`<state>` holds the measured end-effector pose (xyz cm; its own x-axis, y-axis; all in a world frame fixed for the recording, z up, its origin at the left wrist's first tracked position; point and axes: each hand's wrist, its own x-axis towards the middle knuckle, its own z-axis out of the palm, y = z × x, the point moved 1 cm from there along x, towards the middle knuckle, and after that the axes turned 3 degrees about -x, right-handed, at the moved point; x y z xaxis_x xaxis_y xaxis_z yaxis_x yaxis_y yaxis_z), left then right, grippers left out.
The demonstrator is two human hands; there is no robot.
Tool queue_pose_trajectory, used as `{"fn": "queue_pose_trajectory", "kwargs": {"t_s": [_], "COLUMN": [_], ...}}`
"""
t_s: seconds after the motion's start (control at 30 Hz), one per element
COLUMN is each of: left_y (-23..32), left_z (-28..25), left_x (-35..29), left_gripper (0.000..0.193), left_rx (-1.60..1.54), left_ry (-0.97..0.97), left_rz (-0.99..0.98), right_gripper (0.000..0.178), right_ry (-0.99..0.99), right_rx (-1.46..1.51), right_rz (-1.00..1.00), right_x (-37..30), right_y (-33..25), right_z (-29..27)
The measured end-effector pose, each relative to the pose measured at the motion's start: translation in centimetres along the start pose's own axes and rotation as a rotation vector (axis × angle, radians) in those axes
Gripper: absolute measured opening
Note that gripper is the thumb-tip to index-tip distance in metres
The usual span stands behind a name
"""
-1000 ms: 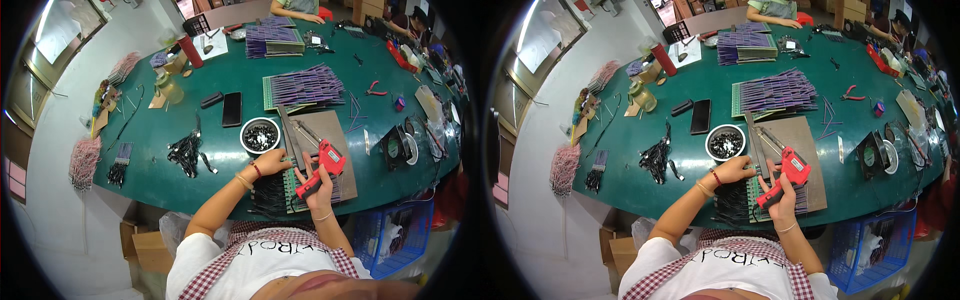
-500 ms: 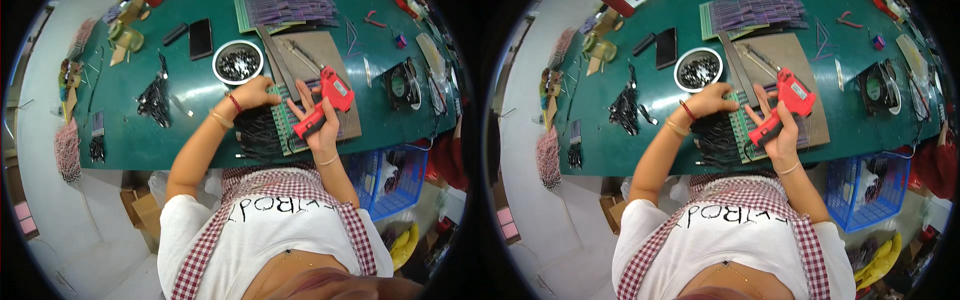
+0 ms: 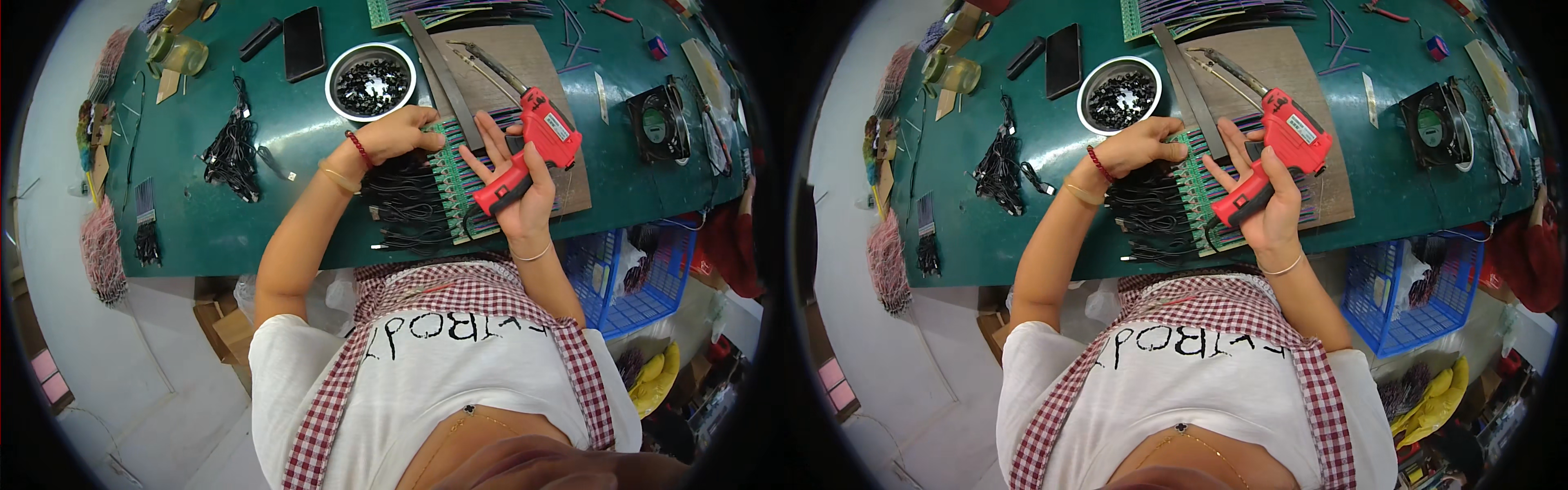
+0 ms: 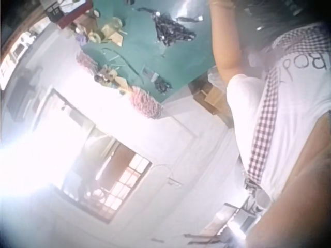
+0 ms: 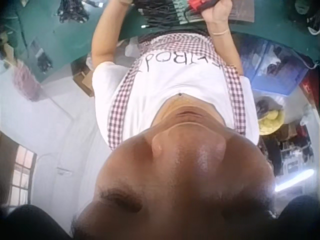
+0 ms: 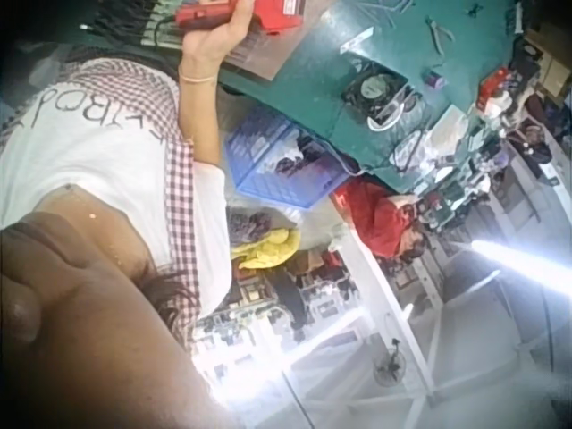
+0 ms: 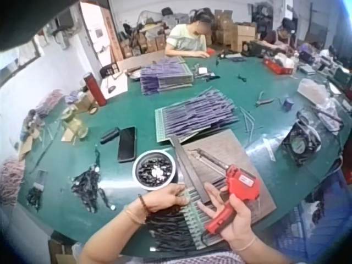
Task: The person solders cables and wires onto circuit boards by hand using a soldering iron, aligning each wire connection before applying heat.
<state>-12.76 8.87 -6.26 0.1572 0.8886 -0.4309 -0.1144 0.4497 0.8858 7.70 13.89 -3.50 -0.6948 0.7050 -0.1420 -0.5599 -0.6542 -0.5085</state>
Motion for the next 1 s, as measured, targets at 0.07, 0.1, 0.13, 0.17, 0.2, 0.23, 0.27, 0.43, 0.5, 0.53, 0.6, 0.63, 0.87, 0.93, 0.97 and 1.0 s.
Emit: {"fn": "queue_pose_trajectory", "kwargs": {"t_s": [0.07,0.1,0.13,0.17,0.2,0.23,0.27,0.43,0.5,0.53,0.6,0.63,0.87,0.93,0.97,1.0], "left_y": [0.4,0.5,0.5,0.6,0.8,0.7,0.6,0.4,0.4,0.6,1.2,1.4,2.3,2.5,2.8,3.0], "left_z": [-0.2,-0.3,-0.4,-0.4,-0.2,-0.3,-0.4,0.0,0.3,0.4,0.7,0.8,1.0,1.2,1.3,1.4], "left_x": [-0.4,-0.3,-0.2,-0.2,-0.2,-0.2,-0.1,0.5,0.4,0.4,0.5,0.4,0.4,0.6,0.5,0.5], "left_gripper": [0.021,0.021,0.020,0.020,0.021,0.021,0.022,0.026,0.026,0.026,0.026,0.026,0.029,0.031,0.031,0.032], "left_rx": [0.062,0.053,0.086,0.121,0.151,0.145,0.205,0.256,0.243,0.294,0.345,0.319,0.401,0.523,0.521,0.519], "left_ry": [0.030,0.028,0.031,0.034,0.065,0.061,0.088,0.191,0.220,0.252,0.283,0.284,0.309,0.334,0.334,0.337], "left_rz": [0.042,0.036,0.028,0.021,0.054,0.048,0.021,-0.040,-0.016,-0.027,-0.037,-0.069,-0.124,-0.095,-0.098,-0.134], "right_gripper": [0.025,0.025,0.025,0.025,0.025,0.025,0.025,0.025,0.025,0.026,0.027,0.027,0.026,0.026,0.026,0.026], "right_ry": [-0.008,0.000,0.006,0.011,0.017,0.022,0.025,0.018,0.011,0.018,0.026,0.024,0.013,0.019,0.026,0.029], "right_rx": [0.000,-0.001,-0.016,-0.030,-0.030,-0.027,-0.025,-0.040,-0.050,-0.041,-0.034,-0.039,-0.043,-0.053,-0.063,-0.064], "right_rz": [0.029,0.036,0.031,0.025,0.029,0.026,0.021,0.011,0.007,0.006,0.003,-0.003,-0.007,-0.015,-0.024,-0.022], "right_x": [0.3,0.4,0.4,0.5,0.5,0.5,0.5,0.3,0.3,0.2,0.2,0.2,0.2,0.3,0.3,0.2], "right_y": [-0.1,-0.1,-0.1,0.0,-0.1,-0.1,-0.1,0.1,0.2,0.2,0.2,0.3,0.4,0.4,0.4,0.5], "right_z": [0.3,0.3,0.3,0.4,0.4,0.3,0.3,0.2,0.3,0.3,0.2,0.1,0.0,0.0,0.0,-0.1]}}
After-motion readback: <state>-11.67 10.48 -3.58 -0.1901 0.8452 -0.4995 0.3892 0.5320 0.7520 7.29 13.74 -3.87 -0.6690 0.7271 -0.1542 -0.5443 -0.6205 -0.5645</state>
